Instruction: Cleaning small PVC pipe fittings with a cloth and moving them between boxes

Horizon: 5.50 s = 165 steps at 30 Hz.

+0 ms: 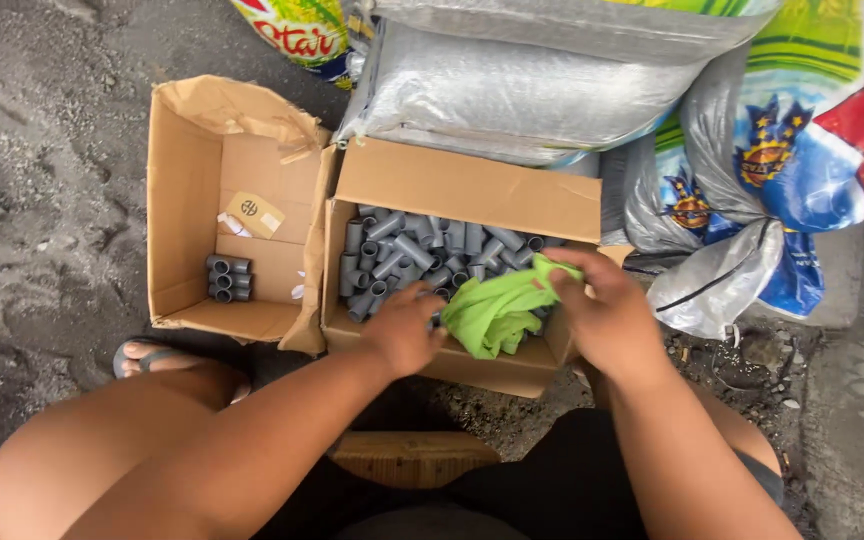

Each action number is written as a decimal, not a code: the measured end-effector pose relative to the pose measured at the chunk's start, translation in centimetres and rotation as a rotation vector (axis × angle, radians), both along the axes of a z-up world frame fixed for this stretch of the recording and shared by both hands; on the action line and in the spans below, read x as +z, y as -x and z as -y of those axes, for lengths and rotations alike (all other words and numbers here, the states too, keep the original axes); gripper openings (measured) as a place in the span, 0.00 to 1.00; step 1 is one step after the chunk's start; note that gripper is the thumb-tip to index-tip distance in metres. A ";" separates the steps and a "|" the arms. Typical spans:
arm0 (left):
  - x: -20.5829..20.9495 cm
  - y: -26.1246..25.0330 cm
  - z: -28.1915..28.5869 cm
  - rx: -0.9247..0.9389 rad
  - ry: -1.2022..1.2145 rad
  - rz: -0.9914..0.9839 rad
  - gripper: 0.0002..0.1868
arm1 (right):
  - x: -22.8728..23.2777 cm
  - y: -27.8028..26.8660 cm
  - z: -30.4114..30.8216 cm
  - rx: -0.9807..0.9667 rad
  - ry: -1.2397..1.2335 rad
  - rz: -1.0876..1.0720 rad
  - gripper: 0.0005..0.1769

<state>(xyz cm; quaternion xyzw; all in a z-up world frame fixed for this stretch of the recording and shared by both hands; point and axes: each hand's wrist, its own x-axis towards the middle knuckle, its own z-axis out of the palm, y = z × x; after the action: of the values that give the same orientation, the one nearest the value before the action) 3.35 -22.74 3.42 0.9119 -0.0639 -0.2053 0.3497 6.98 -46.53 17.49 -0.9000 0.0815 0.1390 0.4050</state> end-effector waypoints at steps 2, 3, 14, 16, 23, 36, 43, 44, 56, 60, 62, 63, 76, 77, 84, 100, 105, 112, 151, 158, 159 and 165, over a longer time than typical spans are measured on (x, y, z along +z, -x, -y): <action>-0.4 -1.9 -0.6 -0.087 -0.243 -0.157 0.28 | 0.5 0.3 2.4 0.016 0.038 0.067 0.17; -0.7 -2.7 -0.6 -0.045 -0.300 -0.253 0.30 | 0.2 0.9 3.5 -0.056 -0.154 0.127 0.17; -8.2 -4.8 -1.4 -0.004 -0.502 -0.369 0.39 | -4.4 0.2 2.8 -0.200 -0.790 0.200 0.14; -10.2 -4.4 -1.9 -0.096 -0.555 -0.285 0.36 | -4.9 0.2 2.5 -0.164 -0.724 0.154 0.16; -5.0 -2.6 -2.3 0.324 -0.098 -0.236 0.24 | -1.4 1.2 -1.8 0.030 -0.431 -0.057 0.25; 7.3 5.8 -2.3 0.597 0.853 -0.158 0.21 | -3.3 7.8 -6.3 0.280 -0.388 0.330 0.19; 8.5 9.5 -2.0 0.778 1.064 -0.118 0.19 | -6.0 9.5 -8.4 0.478 -0.281 0.645 0.18; 8.1 9.6 -2.1 0.779 1.068 -0.115 0.19 | -6.4 9.2 -8.4 0.482 -0.279 0.647 0.18; 6.3 10.3 -1.4 0.826 1.128 -0.023 0.23 | -7.0 9.3 -7.5 0.666 0.019 1.131 0.15; 4.2 11.1 -2.4 0.803 1.304 -0.165 0.31 | -7.7 10.0 -7.9 0.528 -0.009 1.038 0.13; 4.0 11.4 -2.9 0.782 1.308 -0.195 0.33 | -8.1 10.6 -8.6 0.549 -0.017 1.018 0.13; 3.4 11.4 -3.2 0.751 1.331 -0.194 0.36 | -8.5 10.8 -8.9 0.540 -0.033 0.988 0.14; 2.0 11.2 -4.9 0.482 1.345 -0.100 0.52 | -7.3 10.9 -10.5 0.484 -0.131 0.860 0.15; 1.2 11.0 -5.1 0.483 1.347 -0.097 0.52 | -7.6 10.1 -10.3 0.487 -0.131 0.861 0.15; -0.6 10.7 -6.0 0.467 1.222 -0.145 0.50 | -6.7 10.1 -10.4 0.460 -0.198 0.796 0.17; 3.7 10.9 -6.0 0.479 0.934 -0.064 0.43 | -7.2 8.9 -10.7 0.375 -0.316 0.741 0.11; 5.0 10.9 -6.5 0.420 0.785 0.024 0.43 | -7.0 9.8 -11.4 0.384 -0.364 0.729 0.10; 4.2 11.2 -5.8 0.403 0.812 0.025 0.43 | -5.7 10.2 -11.3 0.330 -0.359 0.305 0.28; 4.9 9.7 -1.9 0.804 0.772 -0.112 0.15 | -10.4 10.8 -9.0 0.372 -0.136 0.842 0.13; 2.8 9.3 -1.7 0.850 1.004 -0.040 0.15 | -11.0 9.6 -9.1 0.404 -0.110 0.826 0.12; 2.0 9.2 -2.0 0.831 0.970 -0.030 0.16 | -10.8 9.1 -8.7 0.315 -0.197 0.771 0.09; 3.4 9.1 -1.5 0.788 0.923 -0.087 0.18 | -8.2 9.2 -8.8 0.199 -0.332 0.741 0.05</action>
<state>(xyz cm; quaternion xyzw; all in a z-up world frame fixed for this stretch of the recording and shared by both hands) -5.73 -21.21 6.77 0.6118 0.2103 -0.0488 0.7610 -2.18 -37.72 9.33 -0.8151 -0.1808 -0.1446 0.5311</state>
